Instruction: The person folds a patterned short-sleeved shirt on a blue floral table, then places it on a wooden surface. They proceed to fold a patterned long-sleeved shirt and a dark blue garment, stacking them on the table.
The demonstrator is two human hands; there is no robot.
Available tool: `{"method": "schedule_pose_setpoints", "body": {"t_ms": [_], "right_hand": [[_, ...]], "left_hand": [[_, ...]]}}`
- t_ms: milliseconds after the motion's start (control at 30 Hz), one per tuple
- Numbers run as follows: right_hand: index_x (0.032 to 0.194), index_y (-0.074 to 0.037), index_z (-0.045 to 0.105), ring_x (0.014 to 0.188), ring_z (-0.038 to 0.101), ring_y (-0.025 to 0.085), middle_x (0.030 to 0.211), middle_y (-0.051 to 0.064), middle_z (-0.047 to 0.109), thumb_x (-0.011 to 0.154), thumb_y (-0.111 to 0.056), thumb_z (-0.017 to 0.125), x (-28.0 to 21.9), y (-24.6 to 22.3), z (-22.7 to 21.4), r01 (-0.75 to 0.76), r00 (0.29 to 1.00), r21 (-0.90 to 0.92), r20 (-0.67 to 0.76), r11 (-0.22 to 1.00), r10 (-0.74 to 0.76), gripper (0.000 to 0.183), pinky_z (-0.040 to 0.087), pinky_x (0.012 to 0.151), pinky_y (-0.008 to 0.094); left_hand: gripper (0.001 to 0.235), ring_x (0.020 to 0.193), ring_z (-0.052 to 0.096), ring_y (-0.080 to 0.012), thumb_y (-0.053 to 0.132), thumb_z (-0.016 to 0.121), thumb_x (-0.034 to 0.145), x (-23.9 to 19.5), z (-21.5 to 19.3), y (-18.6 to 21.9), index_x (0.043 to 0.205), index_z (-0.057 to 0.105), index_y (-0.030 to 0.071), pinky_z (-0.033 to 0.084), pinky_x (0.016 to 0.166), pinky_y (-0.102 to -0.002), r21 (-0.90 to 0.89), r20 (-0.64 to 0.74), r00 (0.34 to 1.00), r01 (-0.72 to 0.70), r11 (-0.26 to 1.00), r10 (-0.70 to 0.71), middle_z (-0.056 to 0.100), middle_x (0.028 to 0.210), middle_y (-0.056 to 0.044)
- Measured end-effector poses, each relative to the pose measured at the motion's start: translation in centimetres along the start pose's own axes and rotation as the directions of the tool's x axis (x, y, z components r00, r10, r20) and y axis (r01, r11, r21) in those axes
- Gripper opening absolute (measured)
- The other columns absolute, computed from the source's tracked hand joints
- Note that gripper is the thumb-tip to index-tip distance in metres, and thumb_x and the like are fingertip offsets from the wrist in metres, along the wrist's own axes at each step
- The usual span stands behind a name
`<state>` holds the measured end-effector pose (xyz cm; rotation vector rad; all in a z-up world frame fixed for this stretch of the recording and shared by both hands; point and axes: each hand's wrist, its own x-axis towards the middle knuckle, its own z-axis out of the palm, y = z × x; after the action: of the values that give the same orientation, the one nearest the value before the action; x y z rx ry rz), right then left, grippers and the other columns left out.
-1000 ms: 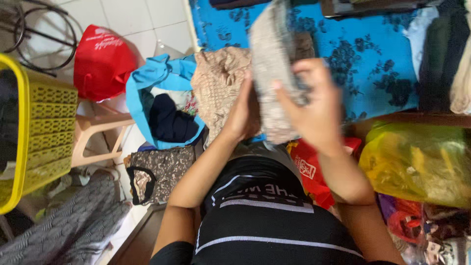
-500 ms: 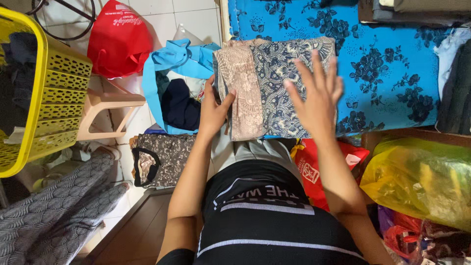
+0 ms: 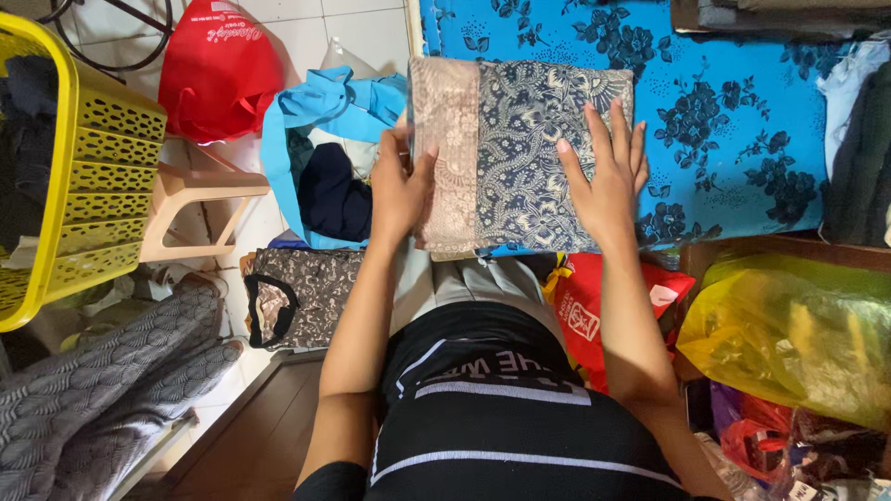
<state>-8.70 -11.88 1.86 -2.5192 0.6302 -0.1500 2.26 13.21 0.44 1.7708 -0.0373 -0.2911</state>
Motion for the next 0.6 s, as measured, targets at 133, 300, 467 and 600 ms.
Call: {"method": "schedule_pose_setpoints", "body": {"t_ms": [133, 300, 467, 600], "right_hand": [[0.161, -0.023, 0.044, 0.159, 0.006, 0.043, 0.174, 0.011, 0.021, 0.109, -0.050, 0.059, -0.4, -0.8, -0.6, 0.016, 1.000, -0.123, -0.022, 0.992, -0.019, 0.061, 0.006, 0.123, 0.066], [0.167, -0.024, 0.042, 0.161, 0.007, 0.038, 0.176, 0.010, 0.017, 0.113, -0.049, 0.056, 0.0, -4.0, -1.8, 0.215, 0.974, -0.205, -0.026, 0.955, -0.225, 0.061, 0.003, 0.128, 0.066], [0.162, -0.026, 0.048, 0.162, 0.012, 0.037, 0.174, 0.006, 0.021, 0.113, -0.039, 0.056, -1.0, -7.5, -3.1, 0.404, 0.913, -0.204, 0.031, 0.892, -0.407, 0.051, 0.005, 0.128, 0.063], [0.162, -0.026, 0.048, 0.162, 0.015, 0.033, 0.174, 0.005, 0.025, 0.115, -0.035, 0.056, -1.3, -7.1, -3.5, 0.404, 0.907, -0.200, -0.040, 0.893, -0.420, 0.049, 0.007, 0.131, 0.060]], "left_hand": [[0.046, 0.121, 0.051, -0.0400, 0.026, 0.074, 0.096, -0.8, -0.7, -0.8, 0.127, 0.054, -0.002, 0.045, 0.103, -0.051, 0.575, -0.052, 0.976, -0.143, 0.805, 0.210, 0.053, 0.136, -0.028], [0.054, 0.159, 0.019, -0.0396, 0.016, 0.051, 0.112, -2.6, 2.5, 2.6, 0.160, 0.032, -0.002, 0.019, 0.129, -0.060, 0.684, 0.086, 0.866, -0.410, 0.603, 0.492, 0.020, 0.169, -0.024], [0.066, 0.163, 0.008, -0.0343, 0.019, 0.044, 0.106, -2.7, 6.4, 4.7, 0.165, 0.019, 0.001, 0.008, 0.130, -0.061, 0.624, 0.273, 0.888, -0.457, 0.634, 0.371, 0.013, 0.173, -0.018], [0.061, 0.164, 0.009, -0.0342, 0.022, 0.041, 0.113, -2.7, 7.5, 4.3, 0.165, 0.019, 0.000, 0.008, 0.132, -0.059, 0.618, 0.226, 0.886, -0.452, 0.643, 0.405, 0.014, 0.174, -0.018]]}}
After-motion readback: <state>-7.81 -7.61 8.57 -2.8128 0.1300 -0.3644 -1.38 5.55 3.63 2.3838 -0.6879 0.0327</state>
